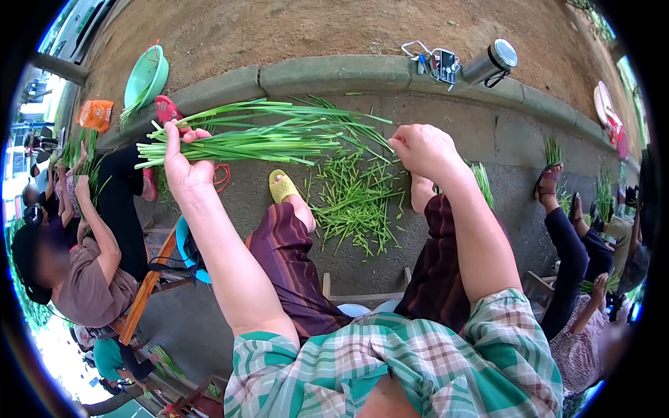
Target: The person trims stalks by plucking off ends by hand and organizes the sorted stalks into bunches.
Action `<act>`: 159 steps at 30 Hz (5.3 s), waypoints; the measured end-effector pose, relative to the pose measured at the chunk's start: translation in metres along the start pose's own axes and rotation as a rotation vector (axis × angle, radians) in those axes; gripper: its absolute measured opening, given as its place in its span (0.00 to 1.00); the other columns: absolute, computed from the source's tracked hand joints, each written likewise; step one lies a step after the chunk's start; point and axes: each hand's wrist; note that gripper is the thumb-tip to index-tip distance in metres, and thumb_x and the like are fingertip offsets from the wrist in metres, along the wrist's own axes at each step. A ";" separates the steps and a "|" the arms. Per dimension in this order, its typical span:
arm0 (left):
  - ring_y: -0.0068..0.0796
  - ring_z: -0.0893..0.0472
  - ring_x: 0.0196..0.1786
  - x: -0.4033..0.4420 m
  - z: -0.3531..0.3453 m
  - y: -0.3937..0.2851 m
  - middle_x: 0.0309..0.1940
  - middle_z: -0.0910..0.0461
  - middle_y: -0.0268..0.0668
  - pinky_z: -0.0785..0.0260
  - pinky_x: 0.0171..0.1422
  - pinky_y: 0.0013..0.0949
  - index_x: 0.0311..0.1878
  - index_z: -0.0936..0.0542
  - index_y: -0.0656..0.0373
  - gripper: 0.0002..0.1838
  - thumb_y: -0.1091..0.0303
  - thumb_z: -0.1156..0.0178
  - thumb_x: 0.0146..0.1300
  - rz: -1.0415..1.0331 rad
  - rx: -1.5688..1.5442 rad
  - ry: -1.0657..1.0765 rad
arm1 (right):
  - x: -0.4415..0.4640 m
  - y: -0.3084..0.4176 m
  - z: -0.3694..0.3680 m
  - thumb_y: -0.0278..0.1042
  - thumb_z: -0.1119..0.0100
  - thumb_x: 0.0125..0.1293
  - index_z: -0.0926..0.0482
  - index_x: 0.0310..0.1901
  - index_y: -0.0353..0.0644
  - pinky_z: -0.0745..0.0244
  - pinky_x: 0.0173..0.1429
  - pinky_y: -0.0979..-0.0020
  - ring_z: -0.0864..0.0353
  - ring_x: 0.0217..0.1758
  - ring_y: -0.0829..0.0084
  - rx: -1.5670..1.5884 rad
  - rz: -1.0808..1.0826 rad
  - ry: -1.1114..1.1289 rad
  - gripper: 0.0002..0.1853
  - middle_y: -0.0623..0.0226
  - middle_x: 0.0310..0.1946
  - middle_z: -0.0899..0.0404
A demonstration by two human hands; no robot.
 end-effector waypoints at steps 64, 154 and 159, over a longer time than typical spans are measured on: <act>0.40 0.20 0.33 -0.086 -0.040 0.101 0.40 0.24 0.35 0.26 0.39 0.40 0.46 0.20 0.53 0.23 0.82 0.34 0.42 -0.866 1.789 0.658 | 0.058 0.022 -0.089 0.22 0.42 0.64 0.21 0.46 0.37 0.26 0.42 0.77 0.22 0.36 0.83 0.906 0.204 -0.308 0.09 0.71 0.34 0.17; 0.17 0.27 0.28 -0.005 -0.003 -0.002 0.34 0.21 0.28 0.29 0.44 0.32 0.43 0.20 0.55 0.10 0.64 0.32 0.63 0.146 0.151 0.130 | 0.004 0.018 -0.020 0.48 0.46 0.69 0.15 0.44 0.38 0.23 0.50 0.64 0.15 0.39 0.64 0.454 -0.017 0.108 0.20 0.58 0.33 0.14; 0.18 0.27 0.28 -0.005 0.000 -0.006 0.34 0.20 0.29 0.29 0.44 0.32 0.44 0.20 0.55 0.10 0.64 0.33 0.63 0.137 0.144 0.136 | 0.005 0.014 -0.020 0.45 0.42 0.66 0.15 0.45 0.41 0.24 0.51 0.65 0.15 0.43 0.61 0.302 -0.087 -0.027 0.16 0.53 0.34 0.15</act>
Point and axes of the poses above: each hand's wrist, its own x-axis towards the middle knuckle, its own z-axis out of the back of the hand, y = z × x
